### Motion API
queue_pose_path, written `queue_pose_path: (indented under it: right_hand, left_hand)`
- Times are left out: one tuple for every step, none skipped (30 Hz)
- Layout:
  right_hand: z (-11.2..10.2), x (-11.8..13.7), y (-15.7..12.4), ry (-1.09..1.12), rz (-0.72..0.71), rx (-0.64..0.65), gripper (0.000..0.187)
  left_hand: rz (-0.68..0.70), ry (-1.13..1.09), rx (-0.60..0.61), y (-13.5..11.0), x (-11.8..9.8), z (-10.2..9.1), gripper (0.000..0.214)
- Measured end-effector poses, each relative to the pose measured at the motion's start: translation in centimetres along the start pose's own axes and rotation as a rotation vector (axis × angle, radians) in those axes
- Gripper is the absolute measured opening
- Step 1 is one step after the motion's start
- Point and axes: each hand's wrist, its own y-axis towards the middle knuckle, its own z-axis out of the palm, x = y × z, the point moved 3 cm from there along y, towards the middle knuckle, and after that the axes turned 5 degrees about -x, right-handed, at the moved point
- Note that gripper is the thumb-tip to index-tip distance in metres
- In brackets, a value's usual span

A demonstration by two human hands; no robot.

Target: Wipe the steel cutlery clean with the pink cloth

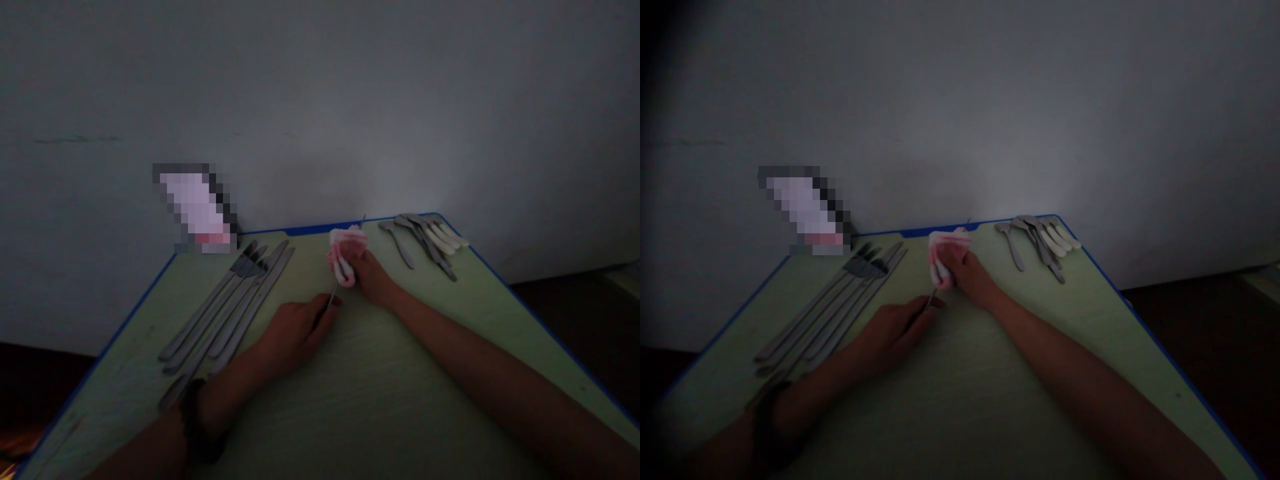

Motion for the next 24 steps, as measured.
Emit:
queue_pose_path:
  right_hand:
    - [0.0, 0.0, -0.1, -0.029, -0.018, 0.011, 0.044]
    - [0.0, 0.1, -0.1, -0.051, -0.032, 0.014, 0.043]
    - [0.0, 0.0, -0.1, -0.06, -0.036, 0.011, 0.042]
    - [0.0, -0.1, 0.0, -0.052, -0.024, 0.0, 0.042]
    - [-0.1, -0.2, 0.2, -0.019, -0.005, -0.012, 0.042]
    - [-0.1, -0.3, 0.3, 0.033, 0.015, -0.027, 0.043]
    - [-0.2, -0.3, 0.6, 0.099, 0.03, -0.046, 0.043]
    - [-0.3, -0.4, 0.8, 0.171, 0.039, -0.069, 0.043]
    - [-0.4, -0.4, 1.0, 0.241, 0.038, -0.102, 0.044]
    - [-0.6, -0.4, 1.2, 0.298, 0.031, -0.138, 0.044]
    - [-0.7, -0.3, 1.4, 0.338, 0.023, -0.167, 0.045]
    - [-0.8, -0.2, 1.4, 0.362, 0.018, -0.187, 0.046]
    - [-0.8, -0.1, 1.4, 0.375, 0.015, -0.193, 0.047]
    - [-0.8, -0.1, 1.4, 0.387, 0.012, -0.193, 0.049]
    - [-0.7, 0.0, 1.3, 0.397, 0.009, -0.187, 0.049]
    - [-0.7, 0.0, 1.2, 0.404, 0.007, -0.176, 0.049]
    - [-0.6, 0.0, 1.1, 0.405, 0.004, -0.165, 0.048]
    - [-0.5, -0.1, 1.0, 0.396, 0.005, -0.153, 0.047]
    - [-0.4, -0.2, 0.9, 0.376, 0.007, -0.136, 0.046]
    - [-0.4, -0.2, 0.8, 0.348, 0.009, -0.117, 0.045]
    - [-0.3, -0.2, 0.7, 0.316, 0.006, -0.097, 0.044]
    - [-0.2, -0.1, 0.6, 0.281, 0.001, -0.077, 0.043]
    - [-0.2, 0.0, 0.5, 0.239, -0.009, -0.058, 0.042]
    - [-0.2, 0.1, 0.3, 0.192, -0.021, -0.039, 0.042]
  left_hand:
    - [0.001, -0.002, 0.005, 0.0, 0.0, 0.0, 0.036]
    - [-0.001, -0.001, 0.007, 0.0, 0.0, -0.1, 0.035]
    - [-0.005, 0.002, 0.009, 0.0, -0.1, -0.1, 0.035]
    - [-0.009, 0.005, 0.011, 0.1, -0.1, -0.1, 0.035]
    - [-0.012, 0.008, 0.013, 0.1, -0.1, -0.2, 0.035]
    - [-0.014, 0.01, 0.013, 0.1, -0.2, -0.2, 0.035]
    - [-0.012, 0.011, 0.012, 0.1, -0.2, -0.2, 0.035]
    - [-0.005, 0.01, 0.011, 0.1, -0.2, -0.1, 0.035]
    - [0.003, 0.013, 0.01, 0.1, -0.2, -0.1, 0.034]
    - [0.012, 0.024, 0.011, 0.1, -0.2, 0.0, 0.034]
    - [0.021, 0.039, 0.013, 0.1, -0.2, 0.0, 0.032]
    - [0.031, 0.057, 0.017, 0.0, -0.2, 0.1, 0.03]
    - [0.042, 0.076, 0.023, 0.0, -0.1, 0.1, 0.028]
    - [0.054, 0.093, 0.026, 0.0, -0.1, 0.1, 0.026]
    - [0.067, 0.105, 0.029, 0.0, -0.1, 0.1, 0.023]
    - [0.081, 0.11, 0.033, 0.0, -0.1, 0.1, 0.022]
    - [0.09, 0.111, 0.04, 0.0, -0.1, 0.1, 0.021]
    - [0.096, 0.111, 0.048, 0.0, -0.1, 0.1, 0.022]
    - [0.096, 0.113, 0.052, 0.0, -0.2, 0.1, 0.023]
    - [0.092, 0.117, 0.052, 0.0, -0.2, 0.1, 0.025]
    - [0.081, 0.123, 0.048, 0.0, -0.2, 0.1, 0.027]
    - [0.065, 0.131, 0.038, 0.0, -0.2, 0.1, 0.029]
    - [0.047, 0.138, 0.025, 0.1, -0.2, 0.2, 0.03]
    - [0.029, 0.141, 0.015, 0.1, -0.2, 0.2, 0.032]
